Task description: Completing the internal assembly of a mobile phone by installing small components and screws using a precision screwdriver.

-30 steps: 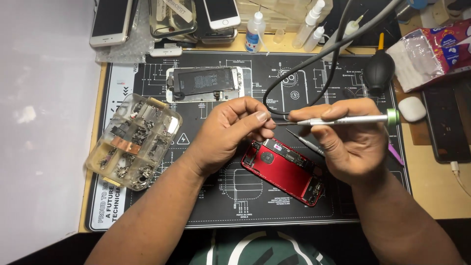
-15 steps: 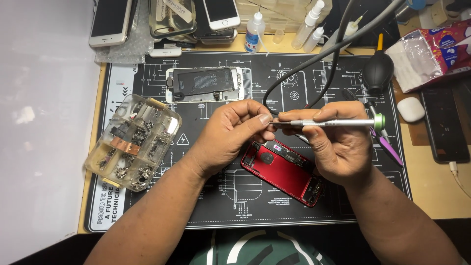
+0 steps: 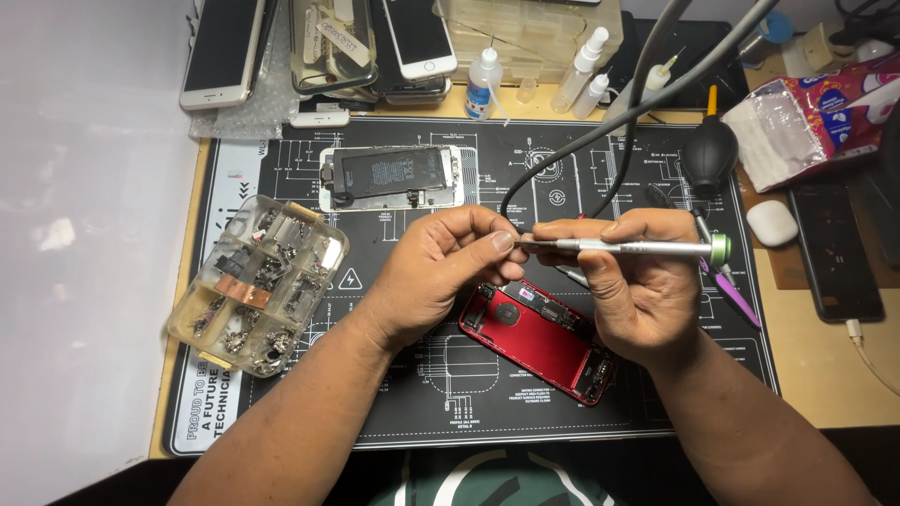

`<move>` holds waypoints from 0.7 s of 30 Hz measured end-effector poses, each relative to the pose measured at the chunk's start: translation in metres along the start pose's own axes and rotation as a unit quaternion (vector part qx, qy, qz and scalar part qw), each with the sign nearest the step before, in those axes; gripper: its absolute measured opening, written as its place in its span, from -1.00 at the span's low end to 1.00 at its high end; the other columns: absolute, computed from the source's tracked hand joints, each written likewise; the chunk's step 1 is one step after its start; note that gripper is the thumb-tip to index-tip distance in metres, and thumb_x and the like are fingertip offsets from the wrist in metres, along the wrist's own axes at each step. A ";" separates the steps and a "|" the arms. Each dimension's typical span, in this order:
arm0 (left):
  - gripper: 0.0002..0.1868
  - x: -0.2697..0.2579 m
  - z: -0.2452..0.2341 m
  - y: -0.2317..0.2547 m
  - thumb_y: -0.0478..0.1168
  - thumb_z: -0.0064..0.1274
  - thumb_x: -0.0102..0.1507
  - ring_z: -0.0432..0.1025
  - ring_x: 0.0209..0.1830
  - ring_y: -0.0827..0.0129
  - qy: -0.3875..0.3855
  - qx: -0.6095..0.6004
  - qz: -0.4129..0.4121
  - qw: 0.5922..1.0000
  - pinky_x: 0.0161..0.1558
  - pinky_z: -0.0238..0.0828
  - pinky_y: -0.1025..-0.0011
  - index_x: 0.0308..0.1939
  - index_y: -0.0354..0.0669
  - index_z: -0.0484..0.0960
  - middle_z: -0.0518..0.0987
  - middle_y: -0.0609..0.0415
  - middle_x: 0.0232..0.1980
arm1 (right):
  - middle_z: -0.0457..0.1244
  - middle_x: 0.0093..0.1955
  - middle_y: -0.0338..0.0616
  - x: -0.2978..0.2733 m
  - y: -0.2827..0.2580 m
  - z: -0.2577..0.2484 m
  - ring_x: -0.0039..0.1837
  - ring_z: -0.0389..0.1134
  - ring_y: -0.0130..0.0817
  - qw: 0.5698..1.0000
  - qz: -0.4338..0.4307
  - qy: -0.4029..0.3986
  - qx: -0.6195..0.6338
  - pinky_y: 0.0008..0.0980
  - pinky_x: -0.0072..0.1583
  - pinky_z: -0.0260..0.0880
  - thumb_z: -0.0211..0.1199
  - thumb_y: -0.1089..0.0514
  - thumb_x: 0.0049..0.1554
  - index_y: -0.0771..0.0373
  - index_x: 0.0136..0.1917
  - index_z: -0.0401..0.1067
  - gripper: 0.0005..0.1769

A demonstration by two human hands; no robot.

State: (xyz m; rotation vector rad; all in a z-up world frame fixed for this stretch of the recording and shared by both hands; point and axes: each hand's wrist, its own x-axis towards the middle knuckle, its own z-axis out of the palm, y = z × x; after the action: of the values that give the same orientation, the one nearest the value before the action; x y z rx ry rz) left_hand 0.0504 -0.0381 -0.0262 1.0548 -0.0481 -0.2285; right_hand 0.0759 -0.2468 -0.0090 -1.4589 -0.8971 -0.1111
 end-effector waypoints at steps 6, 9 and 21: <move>-0.89 0.000 0.000 0.000 -0.25 0.08 0.35 0.59 -0.25 0.41 -0.016 0.007 0.016 1.000 -0.10 0.58 0.53 -0.14 -0.23 0.62 0.66 -0.01 -0.23 | 0.29 0.16 0.46 -0.003 0.002 0.000 0.16 0.49 0.22 0.999 0.004 0.012 0.049 -0.10 0.18 0.65 -0.04 0.29 0.36 0.18 0.19 -0.04 -0.77; -0.88 0.001 -0.002 -0.003 -0.24 0.09 0.34 0.59 -0.26 0.42 -0.012 0.020 0.015 1.000 -0.13 0.55 0.56 -0.13 -0.23 0.62 0.66 -0.01 -0.22 | 0.30 0.12 0.47 -0.003 0.004 0.001 0.17 0.48 0.16 0.999 -0.008 0.015 0.038 -0.15 0.18 0.64 -0.03 0.31 0.35 0.20 0.19 -0.01 -0.78; -0.87 0.003 -0.001 -0.003 -0.25 0.12 0.32 0.60 -0.28 0.41 0.021 0.036 -0.005 0.999 -0.17 0.56 0.57 -0.13 -0.26 0.65 0.69 -0.06 -0.23 | 0.28 0.18 0.51 0.001 -0.001 0.001 0.21 0.47 0.13 1.000 0.002 0.000 0.023 -0.20 0.21 0.62 -0.05 0.37 0.33 0.20 0.18 0.00 -0.77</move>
State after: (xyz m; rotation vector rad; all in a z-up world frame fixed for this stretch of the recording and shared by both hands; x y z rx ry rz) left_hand 0.0533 -0.0396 -0.0292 1.1316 -0.0127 -0.2148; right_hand 0.0755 -0.2459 -0.0081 -1.4180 -0.8902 -0.0868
